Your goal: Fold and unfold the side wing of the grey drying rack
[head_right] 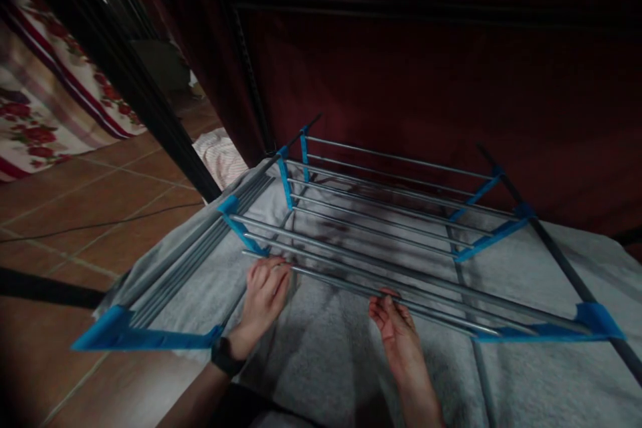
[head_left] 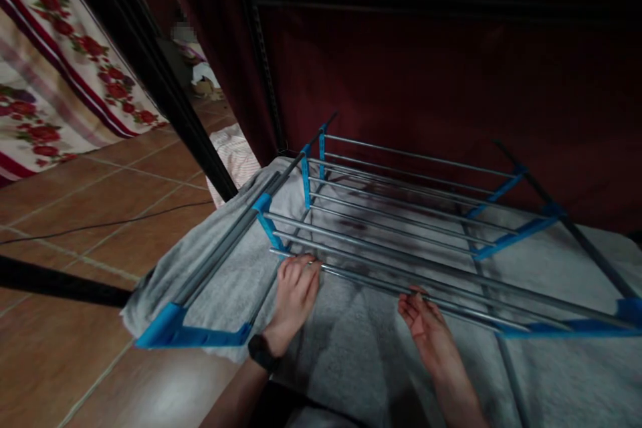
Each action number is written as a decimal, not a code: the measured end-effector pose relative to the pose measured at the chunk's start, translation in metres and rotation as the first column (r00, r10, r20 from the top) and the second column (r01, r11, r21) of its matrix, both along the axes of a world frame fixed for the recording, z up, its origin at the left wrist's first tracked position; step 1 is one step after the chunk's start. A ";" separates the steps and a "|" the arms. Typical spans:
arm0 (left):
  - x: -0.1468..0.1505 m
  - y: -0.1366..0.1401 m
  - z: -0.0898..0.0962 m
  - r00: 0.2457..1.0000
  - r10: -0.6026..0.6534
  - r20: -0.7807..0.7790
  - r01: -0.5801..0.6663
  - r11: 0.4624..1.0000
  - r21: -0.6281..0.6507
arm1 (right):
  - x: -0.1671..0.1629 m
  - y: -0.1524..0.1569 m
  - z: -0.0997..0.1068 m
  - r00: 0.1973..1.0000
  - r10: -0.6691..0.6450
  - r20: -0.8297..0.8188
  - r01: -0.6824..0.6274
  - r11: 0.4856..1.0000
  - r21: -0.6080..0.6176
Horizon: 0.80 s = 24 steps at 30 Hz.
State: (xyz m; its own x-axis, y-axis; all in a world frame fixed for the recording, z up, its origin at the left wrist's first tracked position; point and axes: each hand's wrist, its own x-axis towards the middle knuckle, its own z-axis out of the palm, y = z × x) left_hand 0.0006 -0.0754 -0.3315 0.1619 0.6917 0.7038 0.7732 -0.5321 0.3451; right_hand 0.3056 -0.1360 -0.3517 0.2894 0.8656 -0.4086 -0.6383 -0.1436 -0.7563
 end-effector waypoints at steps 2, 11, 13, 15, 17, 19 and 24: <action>-0.013 0.002 -0.007 0.952 0.172 0.254 -0.179 0.984 0.007 | 0.002 0.001 0.000 0.999 -0.001 0.032 0.001 1.000 0.003; -0.038 0.063 0.002 0.251 0.423 0.871 -0.076 0.905 -0.418 | 0.005 0.000 -0.004 0.993 -0.005 0.115 0.007 1.000 -0.016; -0.032 0.075 0.007 0.223 0.436 0.872 -0.018 0.896 -0.443 | 0.005 0.000 -0.004 0.992 -0.007 0.123 0.009 1.000 -0.013; -0.027 0.083 0.010 0.207 0.447 0.870 0.033 0.886 -0.463 | 0.006 0.001 -0.003 0.991 -0.009 0.132 0.011 1.000 -0.014; -0.025 0.086 0.012 0.202 0.459 0.865 0.068 0.875 -0.480 | 0.007 0.003 -0.002 0.990 -0.004 0.141 0.006 1.000 -0.017; -0.026 0.086 0.013 0.199 0.468 0.861 0.060 0.871 -0.488 | 0.008 0.003 -0.002 0.989 -0.009 0.147 0.013 1.000 -0.027; -0.026 0.086 0.013 0.191 0.485 0.853 0.008 0.869 -0.495 | 0.001 -0.005 0.006 0.974 0.108 0.201 -0.092 0.992 -0.089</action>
